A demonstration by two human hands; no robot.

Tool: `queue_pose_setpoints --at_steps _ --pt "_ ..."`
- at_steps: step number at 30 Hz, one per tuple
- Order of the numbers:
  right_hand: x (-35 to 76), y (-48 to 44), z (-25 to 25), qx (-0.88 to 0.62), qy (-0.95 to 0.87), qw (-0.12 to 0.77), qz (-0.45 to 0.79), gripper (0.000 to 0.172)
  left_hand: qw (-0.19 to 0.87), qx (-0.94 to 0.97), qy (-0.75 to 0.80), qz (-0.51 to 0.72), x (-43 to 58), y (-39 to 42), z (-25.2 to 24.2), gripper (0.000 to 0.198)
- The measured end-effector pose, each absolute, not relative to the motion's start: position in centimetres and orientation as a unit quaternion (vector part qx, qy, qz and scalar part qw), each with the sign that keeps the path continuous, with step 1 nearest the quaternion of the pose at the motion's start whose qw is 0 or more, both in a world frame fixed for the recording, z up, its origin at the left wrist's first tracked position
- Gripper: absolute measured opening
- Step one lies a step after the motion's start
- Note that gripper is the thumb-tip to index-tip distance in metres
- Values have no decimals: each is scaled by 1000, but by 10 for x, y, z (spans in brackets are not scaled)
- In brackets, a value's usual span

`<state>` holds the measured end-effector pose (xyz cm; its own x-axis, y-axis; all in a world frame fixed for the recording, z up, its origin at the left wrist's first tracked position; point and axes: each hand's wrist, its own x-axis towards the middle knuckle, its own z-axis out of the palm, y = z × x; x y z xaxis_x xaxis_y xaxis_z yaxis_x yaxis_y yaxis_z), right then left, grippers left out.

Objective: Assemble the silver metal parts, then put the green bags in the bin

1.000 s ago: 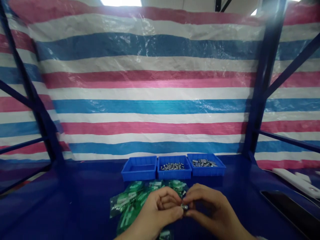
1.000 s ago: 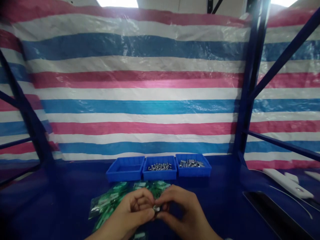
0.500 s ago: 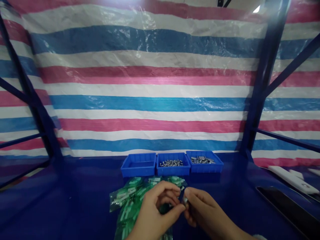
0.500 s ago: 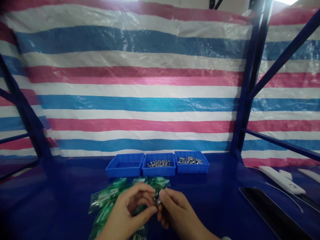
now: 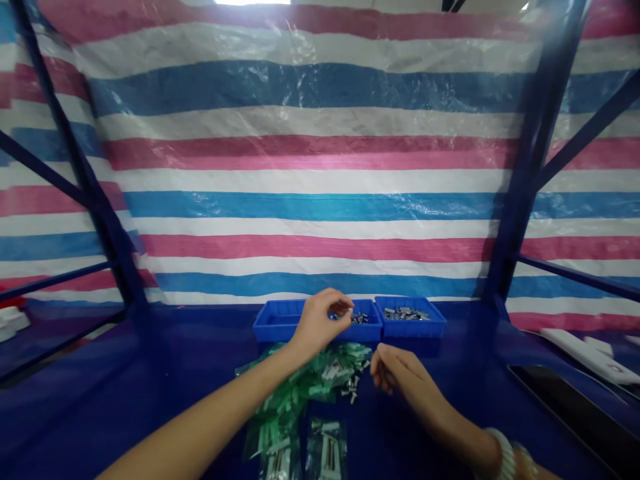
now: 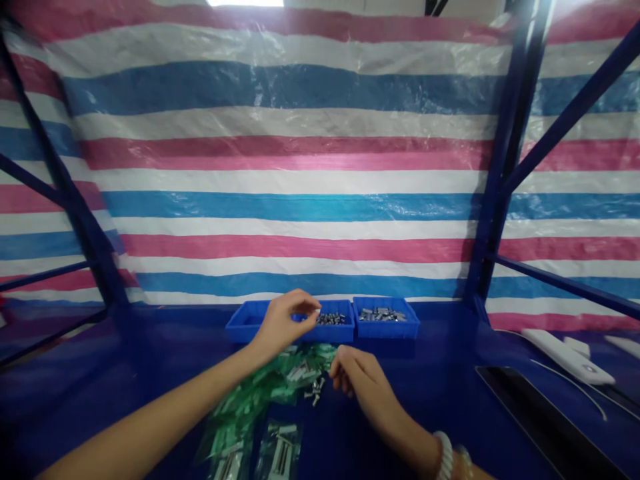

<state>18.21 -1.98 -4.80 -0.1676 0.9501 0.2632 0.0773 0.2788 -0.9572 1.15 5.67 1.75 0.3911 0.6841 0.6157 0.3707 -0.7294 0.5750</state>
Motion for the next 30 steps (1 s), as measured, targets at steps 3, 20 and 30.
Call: queue_pose_setpoints --at_steps 3,20,30 --pt "191 -16 -45 -431 -681 475 353 47 150 839 341 397 9 82 16 14" --pt "177 -25 -45 -329 -907 253 75 25 163 815 312 461 -31 -14 -14 16" --pt "166 -49 -40 -341 -686 513 388 3 588 646 304 381 -17 -42 -19 21"
